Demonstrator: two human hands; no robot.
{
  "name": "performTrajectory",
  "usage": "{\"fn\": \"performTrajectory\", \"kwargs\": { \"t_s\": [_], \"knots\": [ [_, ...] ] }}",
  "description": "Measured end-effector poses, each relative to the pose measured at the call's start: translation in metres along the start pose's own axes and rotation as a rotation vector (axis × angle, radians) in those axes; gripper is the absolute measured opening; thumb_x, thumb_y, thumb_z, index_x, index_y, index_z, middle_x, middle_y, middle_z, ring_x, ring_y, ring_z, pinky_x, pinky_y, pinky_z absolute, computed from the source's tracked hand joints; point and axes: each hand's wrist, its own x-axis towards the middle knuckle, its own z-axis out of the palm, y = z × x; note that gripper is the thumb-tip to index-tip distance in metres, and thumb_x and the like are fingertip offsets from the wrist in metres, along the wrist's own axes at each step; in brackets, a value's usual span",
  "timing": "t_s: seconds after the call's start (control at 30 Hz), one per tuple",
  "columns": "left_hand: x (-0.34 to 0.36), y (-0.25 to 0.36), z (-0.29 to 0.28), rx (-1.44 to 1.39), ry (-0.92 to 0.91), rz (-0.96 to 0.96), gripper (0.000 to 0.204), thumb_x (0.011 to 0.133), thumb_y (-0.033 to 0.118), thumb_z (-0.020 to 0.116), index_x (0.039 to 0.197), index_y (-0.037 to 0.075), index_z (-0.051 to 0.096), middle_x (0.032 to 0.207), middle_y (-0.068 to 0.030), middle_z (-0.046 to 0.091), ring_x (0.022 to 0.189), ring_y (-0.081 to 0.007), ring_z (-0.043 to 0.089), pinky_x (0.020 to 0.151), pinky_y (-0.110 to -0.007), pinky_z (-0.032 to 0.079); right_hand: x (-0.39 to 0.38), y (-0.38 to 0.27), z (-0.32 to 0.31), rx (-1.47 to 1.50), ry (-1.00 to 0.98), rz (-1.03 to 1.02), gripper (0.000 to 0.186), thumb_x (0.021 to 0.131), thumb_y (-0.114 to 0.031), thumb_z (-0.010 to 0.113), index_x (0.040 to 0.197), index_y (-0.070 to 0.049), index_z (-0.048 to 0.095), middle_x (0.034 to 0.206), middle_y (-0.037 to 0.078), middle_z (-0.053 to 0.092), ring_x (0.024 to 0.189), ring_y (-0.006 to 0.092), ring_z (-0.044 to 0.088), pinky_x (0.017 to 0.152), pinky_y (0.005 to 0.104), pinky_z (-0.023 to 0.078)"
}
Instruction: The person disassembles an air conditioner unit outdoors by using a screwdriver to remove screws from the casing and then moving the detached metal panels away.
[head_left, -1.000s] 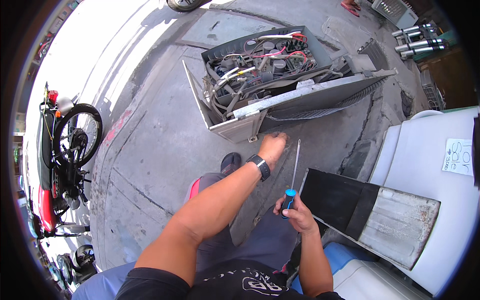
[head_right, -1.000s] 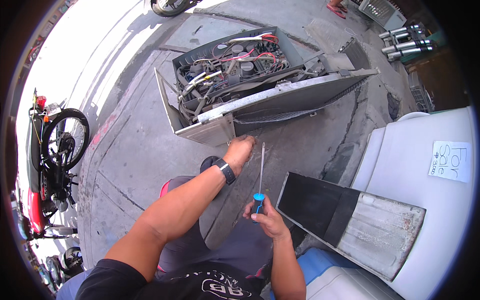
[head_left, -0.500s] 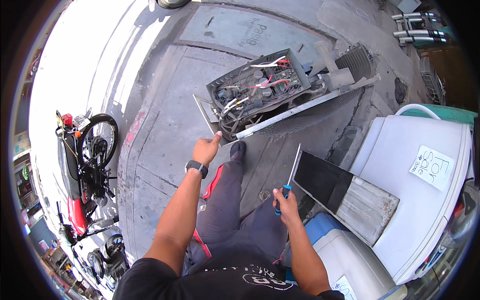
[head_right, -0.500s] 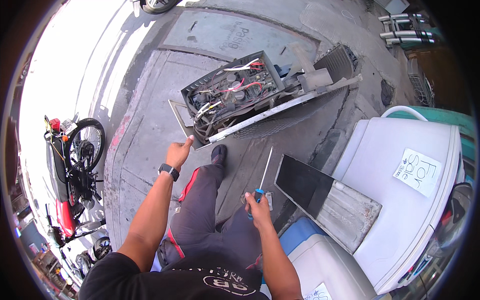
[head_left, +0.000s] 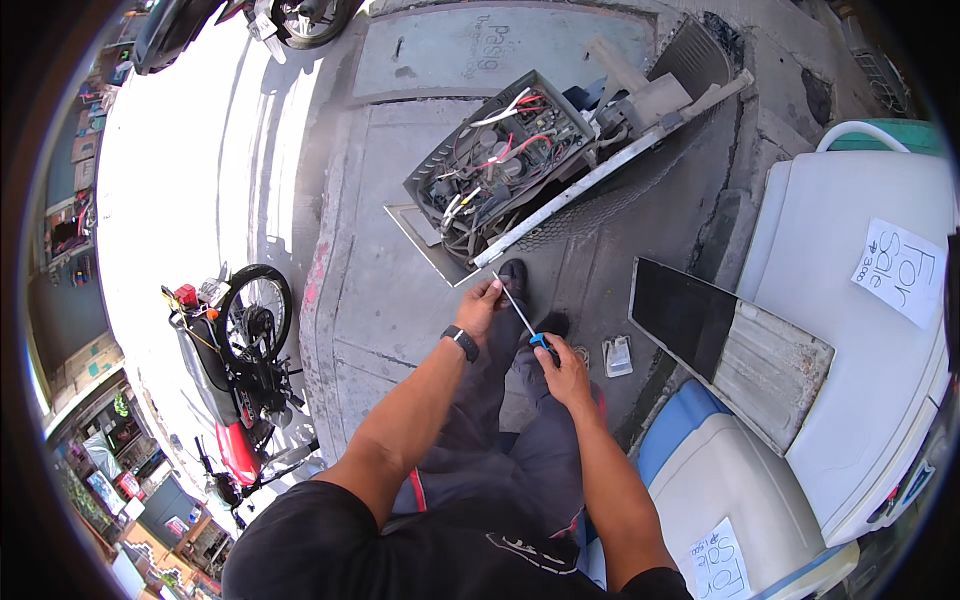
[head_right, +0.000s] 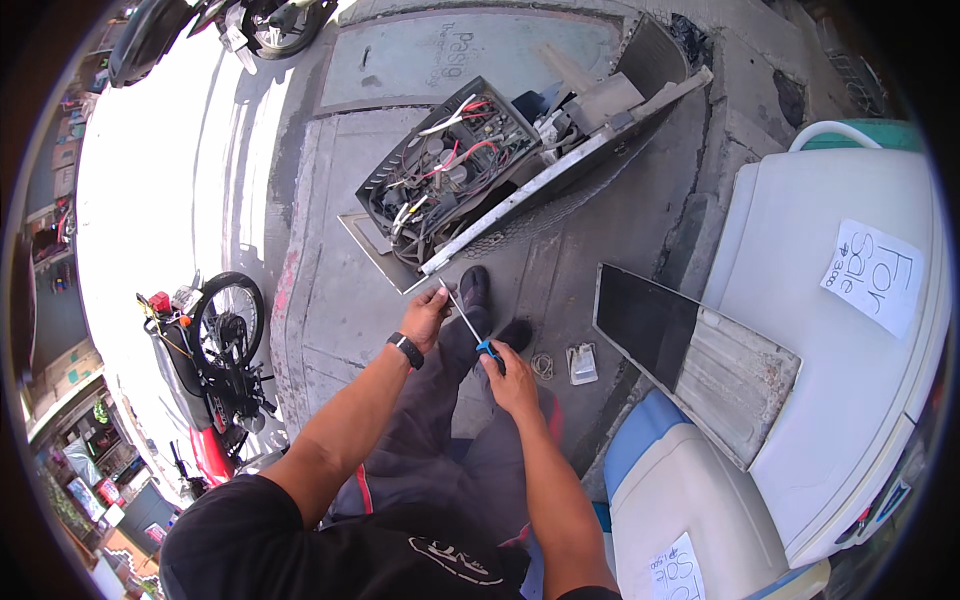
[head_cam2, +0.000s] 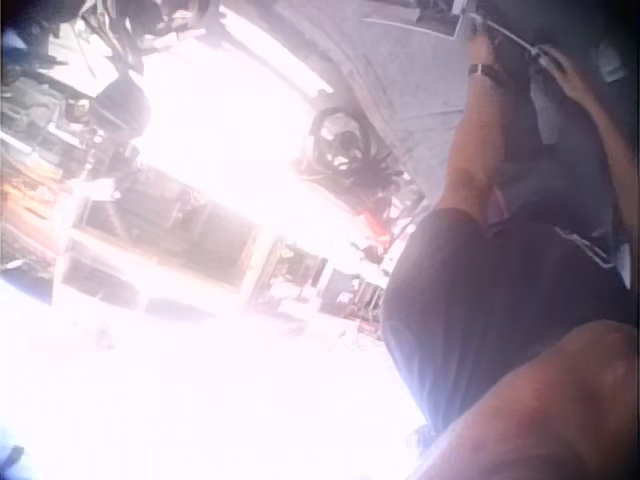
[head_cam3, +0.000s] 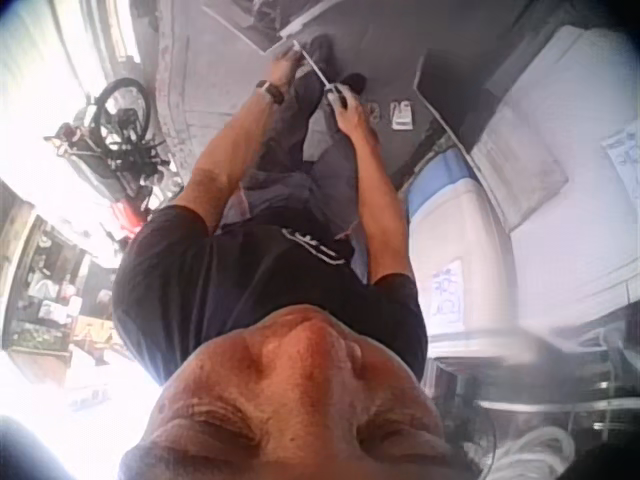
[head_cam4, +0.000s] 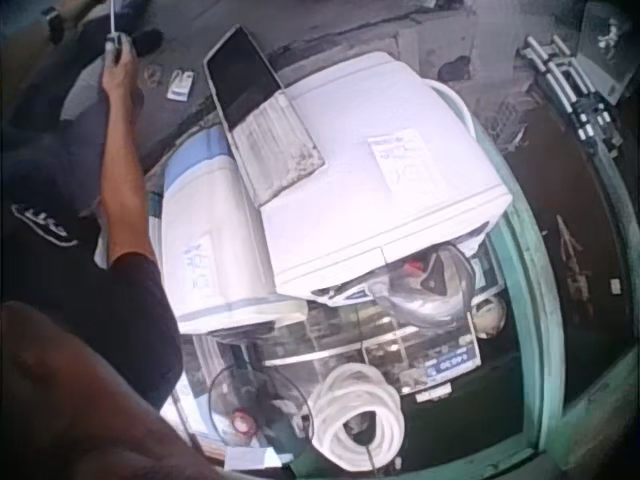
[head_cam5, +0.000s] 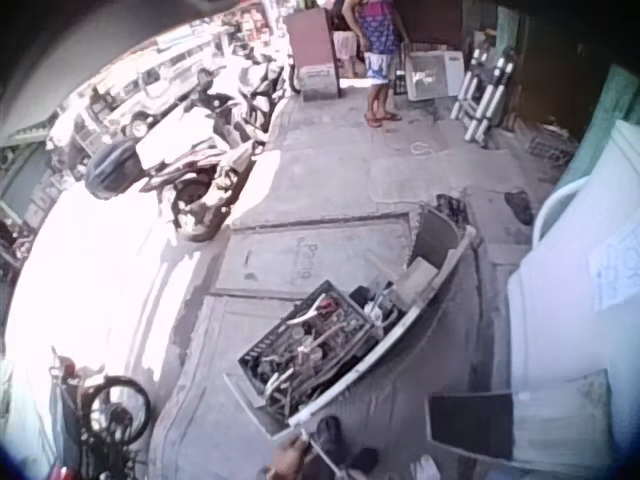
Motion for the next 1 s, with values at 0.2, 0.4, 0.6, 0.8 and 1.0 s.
{"fn": "performTrajectory", "kwargs": {
  "t_s": [0.2, 0.4, 0.6, 0.8, 1.0],
  "knots": [
    [0.014, -0.001, -0.002, 0.092, 0.027, 0.118, 0.032, 0.097, 0.023, 0.060, 0.121, 0.002, 0.058, 0.095, -0.0039, 0.064, 0.080, -0.0106, 0.053, 0.073, -0.025, 0.045, 0.019, 0.017, 0.004, 0.122, 0.008, -0.062, 0.042, 0.094, -0.035, 0.058, 0.119, -0.002, 0.061, 0.116, 0.019, 0.065, 0.109, 0.0375, 0.060, 0.093, 0.0414, 0.047],
    [0.018, 0.001, 0.000, 0.192, 0.080, 0.172, 0.025, 0.098, 0.017, 0.057, 0.118, 0.002, 0.058, 0.092, -0.0058, 0.064, 0.077, -0.0109, 0.054, 0.071, -0.025, 0.045, 0.025, 0.031, 0.005, 0.188, 0.015, -0.112, 0.039, 0.094, -0.034, 0.058, 0.117, -0.003, 0.062, 0.113, 0.019, 0.066, 0.107, 0.0382, 0.061, 0.091, 0.0421, 0.048],
    [0.017, 0.000, 0.001, 0.155, 0.091, 0.163, 0.019, 0.097, 0.015, 0.057, 0.112, 0.003, 0.059, 0.090, -0.0063, 0.063, 0.076, -0.0114, 0.054, 0.071, -0.025, 0.045, 0.026, 0.035, 0.007, 0.245, -0.007, -0.107, 0.036, 0.094, -0.034, 0.058, 0.115, -0.005, 0.061, 0.110, 0.019, 0.066, 0.103, 0.0396, 0.062, 0.088, 0.0426, 0.049],
    [0.016, 0.003, 0.001, 0.143, 0.081, 0.163, 0.019, 0.097, 0.014, 0.057, 0.112, 0.003, 0.059, 0.090, -0.0062, 0.063, 0.076, -0.0114, 0.054, 0.071, -0.026, 0.045, 0.030, 0.041, 0.011, 0.257, 0.004, -0.147, 0.036, 0.093, -0.031, 0.061, 0.116, -0.004, 0.062, 0.111, 0.021, 0.065, 0.105, 0.0409, 0.061, 0.089, 0.0433, 0.048],
    [0.019, 0.007, -0.001, 0.140, 0.127, 0.124, 0.019, 0.096, 0.013, 0.059, 0.111, 0.001, 0.060, 0.089, -0.0044, 0.063, 0.075, -0.0109, 0.054, 0.069, -0.024, 0.044, 0.038, 0.043, 0.009, 0.570, -0.236, 0.229, 0.032, 0.091, -0.030, 0.064, 0.108, -0.003, 0.067, 0.077, 0.007, 0.066, 0.058, 0.0158, 0.061, 0.055, 0.0302, 0.049]
  ]
}}
